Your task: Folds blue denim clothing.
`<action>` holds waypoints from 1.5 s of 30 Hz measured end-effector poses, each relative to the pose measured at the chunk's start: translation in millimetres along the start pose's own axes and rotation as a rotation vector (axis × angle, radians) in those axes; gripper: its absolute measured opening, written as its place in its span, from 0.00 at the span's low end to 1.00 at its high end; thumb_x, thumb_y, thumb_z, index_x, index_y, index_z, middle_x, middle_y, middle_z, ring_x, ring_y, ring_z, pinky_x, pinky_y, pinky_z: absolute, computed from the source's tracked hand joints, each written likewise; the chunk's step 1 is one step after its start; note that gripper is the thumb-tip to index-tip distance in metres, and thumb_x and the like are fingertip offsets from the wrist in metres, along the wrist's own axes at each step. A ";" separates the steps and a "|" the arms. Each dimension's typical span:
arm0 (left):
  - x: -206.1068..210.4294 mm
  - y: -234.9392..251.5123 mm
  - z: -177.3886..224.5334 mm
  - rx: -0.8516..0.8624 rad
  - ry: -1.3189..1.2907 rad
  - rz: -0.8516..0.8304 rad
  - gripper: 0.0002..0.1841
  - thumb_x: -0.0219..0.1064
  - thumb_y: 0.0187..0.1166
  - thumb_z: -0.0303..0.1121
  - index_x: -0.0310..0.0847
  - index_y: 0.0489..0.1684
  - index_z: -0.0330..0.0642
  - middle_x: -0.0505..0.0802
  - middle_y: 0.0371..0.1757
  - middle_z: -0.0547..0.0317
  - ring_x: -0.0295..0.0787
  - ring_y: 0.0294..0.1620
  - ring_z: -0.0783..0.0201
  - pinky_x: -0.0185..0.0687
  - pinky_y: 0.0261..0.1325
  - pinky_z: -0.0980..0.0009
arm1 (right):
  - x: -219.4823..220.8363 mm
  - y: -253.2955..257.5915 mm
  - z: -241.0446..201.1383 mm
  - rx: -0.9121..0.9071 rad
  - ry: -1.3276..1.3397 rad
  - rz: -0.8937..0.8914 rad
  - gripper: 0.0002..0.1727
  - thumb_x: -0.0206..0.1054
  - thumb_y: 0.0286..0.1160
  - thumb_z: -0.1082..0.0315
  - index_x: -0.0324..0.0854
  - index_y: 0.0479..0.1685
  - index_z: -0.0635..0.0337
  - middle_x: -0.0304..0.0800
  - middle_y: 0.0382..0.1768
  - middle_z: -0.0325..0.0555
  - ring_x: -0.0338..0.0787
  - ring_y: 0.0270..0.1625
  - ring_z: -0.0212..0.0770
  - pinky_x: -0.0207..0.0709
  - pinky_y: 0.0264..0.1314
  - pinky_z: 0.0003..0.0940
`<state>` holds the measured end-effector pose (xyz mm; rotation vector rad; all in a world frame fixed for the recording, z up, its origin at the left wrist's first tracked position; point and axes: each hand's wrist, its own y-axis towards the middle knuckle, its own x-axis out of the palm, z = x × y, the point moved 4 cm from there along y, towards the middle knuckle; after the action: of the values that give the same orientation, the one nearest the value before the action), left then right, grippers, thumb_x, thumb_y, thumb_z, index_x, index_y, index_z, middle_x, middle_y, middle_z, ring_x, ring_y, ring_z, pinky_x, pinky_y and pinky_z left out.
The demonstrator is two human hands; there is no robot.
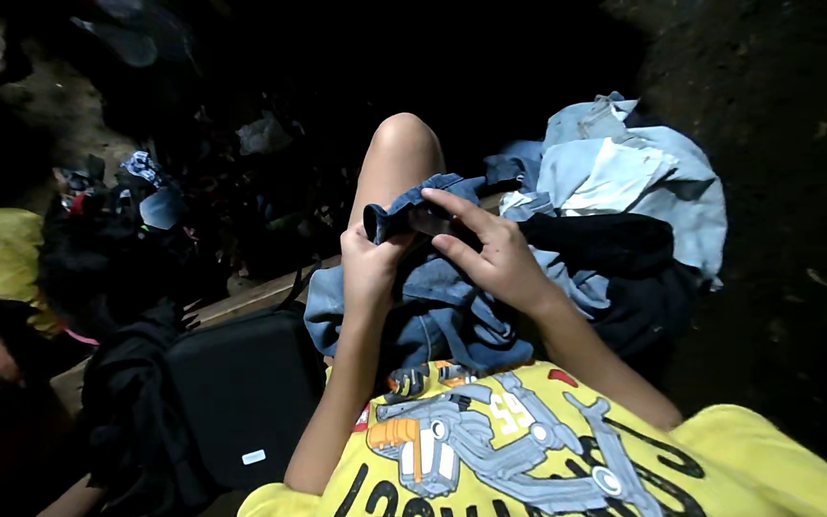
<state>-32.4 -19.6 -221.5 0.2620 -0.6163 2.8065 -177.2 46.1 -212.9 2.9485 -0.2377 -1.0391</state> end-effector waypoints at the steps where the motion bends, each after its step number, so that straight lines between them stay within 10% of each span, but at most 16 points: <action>1: 0.2 -0.2 0.8 0.001 0.009 -0.003 0.12 0.71 0.66 0.15 0.86 0.29 0.48 0.92 0.26 0.70 0.87 0.26 0.80 0.85 0.30 0.81 | 1.6 2.4 -1.2 -0.011 -0.014 0.024 0.27 0.60 0.85 0.54 0.77 0.81 0.50 0.92 0.51 0.48 0.92 0.42 0.44 0.84 0.38 0.47; 14: 3.1 -7.3 -4.7 -0.034 -0.027 0.002 0.11 0.68 0.71 0.15 0.86 0.29 0.45 0.92 0.25 0.69 0.87 0.24 0.79 0.84 0.29 0.81 | 12.6 -2.8 3.5 0.009 0.078 0.131 0.22 0.61 0.85 0.56 0.85 0.74 0.49 0.85 0.35 0.41 0.83 0.32 0.35 0.76 0.32 0.34; 18: -1.9 -3.4 -5.9 -0.001 0.050 -0.079 0.10 0.69 0.72 0.19 0.85 0.26 0.47 0.90 0.23 0.71 0.84 0.23 0.80 0.82 0.27 0.82 | 4.0 -2.2 6.7 0.184 0.626 -0.076 0.20 0.55 0.90 0.66 0.81 0.75 0.58 0.90 0.64 0.36 0.88 0.57 0.20 0.81 0.61 0.19; 23: -1.1 -1.3 -2.0 0.055 0.037 -0.033 0.10 0.68 0.68 0.17 0.89 0.35 0.45 0.93 0.29 0.72 0.88 0.30 0.80 0.87 0.35 0.81 | -5.9 4.9 4.7 0.360 0.893 -0.222 0.19 0.53 0.91 0.65 0.84 0.70 0.52 0.85 0.29 0.27 0.67 0.18 0.15 0.58 0.17 0.10; 28: -1.8 -2.5 -3.4 0.109 0.043 -0.031 0.09 0.69 0.73 0.20 0.89 0.37 0.47 0.93 0.32 0.74 0.88 0.33 0.83 0.85 0.39 0.83 | -1.5 4.2 -1.7 0.098 0.353 -0.120 0.23 0.59 0.88 0.61 0.78 0.79 0.50 0.89 0.66 0.38 0.89 0.57 0.26 0.84 0.60 0.28; 31: -3.0 -2.3 -4.3 0.128 0.019 -0.020 0.11 0.68 0.73 0.17 0.88 0.35 0.48 0.93 0.32 0.76 0.89 0.34 0.83 0.87 0.41 0.82 | 6.6 -0.2 -1.2 0.044 0.094 -0.007 0.26 0.61 0.85 0.57 0.77 0.81 0.46 0.90 0.47 0.46 0.88 0.39 0.39 0.81 0.38 0.41; 39: -1.4 -1.5 -7.4 0.045 0.047 -0.033 0.11 0.69 0.70 0.17 0.84 0.26 0.47 0.90 0.24 0.72 0.86 0.25 0.81 0.84 0.31 0.81 | 11.9 -2.3 -1.5 -0.024 -0.061 0.165 0.22 0.62 0.85 0.54 0.85 0.74 0.44 0.80 0.31 0.42 0.78 0.26 0.37 0.70 0.24 0.34; 43: -4.7 1.8 -6.6 0.045 0.143 -0.082 0.07 0.71 0.71 0.20 0.86 0.28 0.45 0.89 0.23 0.70 0.84 0.22 0.80 0.81 0.26 0.81 | 7.6 1.2 5.4 0.155 0.432 -0.034 0.20 0.57 0.89 0.62 0.83 0.74 0.52 0.92 0.55 0.35 0.89 0.50 0.22 0.83 0.54 0.22; 45: -6.8 5.2 -6.6 0.062 0.179 -0.104 0.06 0.71 0.70 0.21 0.87 0.29 0.44 0.90 0.24 0.69 0.85 0.25 0.79 0.83 0.30 0.80 | 1.3 6.6 7.9 0.303 0.768 -0.183 0.19 0.53 0.91 0.64 0.84 0.71 0.52 0.92 0.45 0.28 0.81 0.33 0.14 0.74 0.34 0.10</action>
<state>-28.2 -22.7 -230.9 0.0514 -0.4615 2.7127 -182.1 39.7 -219.5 3.4074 -0.1142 0.2030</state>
